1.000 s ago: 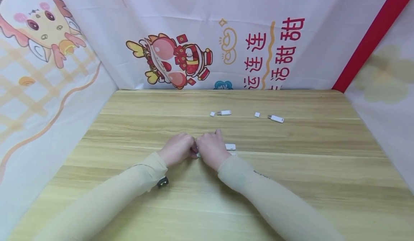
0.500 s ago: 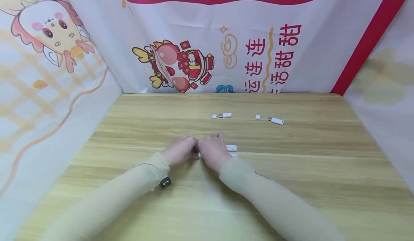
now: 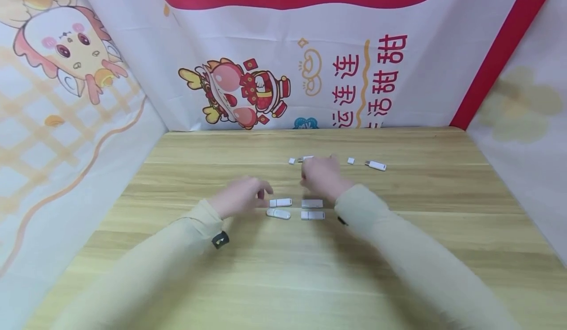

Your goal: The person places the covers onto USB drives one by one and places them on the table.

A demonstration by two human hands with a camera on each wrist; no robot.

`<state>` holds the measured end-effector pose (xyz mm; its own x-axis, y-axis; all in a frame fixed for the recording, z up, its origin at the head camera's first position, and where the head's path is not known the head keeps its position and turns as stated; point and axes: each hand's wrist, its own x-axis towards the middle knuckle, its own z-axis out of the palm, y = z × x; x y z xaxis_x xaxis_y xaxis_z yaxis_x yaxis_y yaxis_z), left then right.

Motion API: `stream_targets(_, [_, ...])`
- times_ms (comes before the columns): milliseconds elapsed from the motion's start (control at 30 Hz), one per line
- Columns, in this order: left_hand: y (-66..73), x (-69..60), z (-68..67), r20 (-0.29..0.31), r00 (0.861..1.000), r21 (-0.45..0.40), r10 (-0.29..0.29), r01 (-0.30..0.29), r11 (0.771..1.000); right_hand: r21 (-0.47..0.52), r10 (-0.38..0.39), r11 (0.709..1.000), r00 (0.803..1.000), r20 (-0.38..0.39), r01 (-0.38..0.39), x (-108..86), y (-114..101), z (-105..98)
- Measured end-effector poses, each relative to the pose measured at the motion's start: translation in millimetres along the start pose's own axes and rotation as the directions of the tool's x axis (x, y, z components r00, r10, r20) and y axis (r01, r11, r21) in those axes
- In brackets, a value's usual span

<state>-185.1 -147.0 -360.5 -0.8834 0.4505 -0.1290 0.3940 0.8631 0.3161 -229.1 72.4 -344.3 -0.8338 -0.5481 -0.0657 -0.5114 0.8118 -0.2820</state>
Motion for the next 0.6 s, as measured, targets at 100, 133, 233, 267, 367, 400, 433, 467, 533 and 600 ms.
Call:
stream_targets(100, [-2.6,17.9,-13.8,-0.007,1.000,0.012,-0.019,0.019,1.000,0.008,-0.001,1.000,1.000,-0.012,0.001,12.0,20.6,-14.8])
stream_targets(133, [-4.1,25.0,-17.1,-0.011,1.000,0.010,-0.023,0.023,1.000,0.014,-0.008,1.000,1.000,-0.016,0.008,16.0,26.1,-18.6])
stream_targets(233, [-9.8,48.3,-23.4,-0.020,0.999,0.009,-0.026,0.026,1.000,0.019,-0.028,0.999,0.999,-0.021,0.029,30.6,39.9,-26.2])
stream_targets(267, [-12.0,56.7,-24.5,-0.018,1.000,0.017,-0.022,0.022,1.000,0.022,-0.033,0.999,0.999,-0.015,0.033,36.0,43.6,-27.4])
stream_targets(367, [-18.2,81.7,-25.4,-0.005,1.000,0.016,-0.014,0.014,1.000,0.023,-0.047,0.999,0.999,0.014,0.047,53.5,53.2,-26.0])
stream_targets(400, [-19.9,89.9,-25.4,0.002,1.000,0.016,-0.010,0.010,1.000,0.028,-0.050,0.998,0.998,0.024,0.049,59.2,55.4,-24.5])
stream_targets(433, [-21.9,98.3,-25.0,0.007,1.000,0.016,-0.005,0.005,1.000,0.032,-0.056,0.998,0.998,0.036,0.055,64.9,57.7,-22.5])
stream_targets(467, [-23.7,106.1,-24.8,0.014,1.000,0.018,0.000,-0.001,1.000,0.035,-0.063,0.997,0.997,0.046,0.061,70.5,59.8,-20.0])
stream_targets(533, [-27.2,120.7,-24.1,0.026,1.000,0.001,0.000,0.000,1.000,0.047,-0.063,0.997,0.996,0.059,0.061,81.3,63.9,-13.5])
stream_targets(600, [-33.0,135.3,-21.4,0.033,0.999,-0.006,0.009,-0.009,1.000,0.059,-0.053,0.997,0.996,0.069,0.049,89.9,66.9,-7.2])
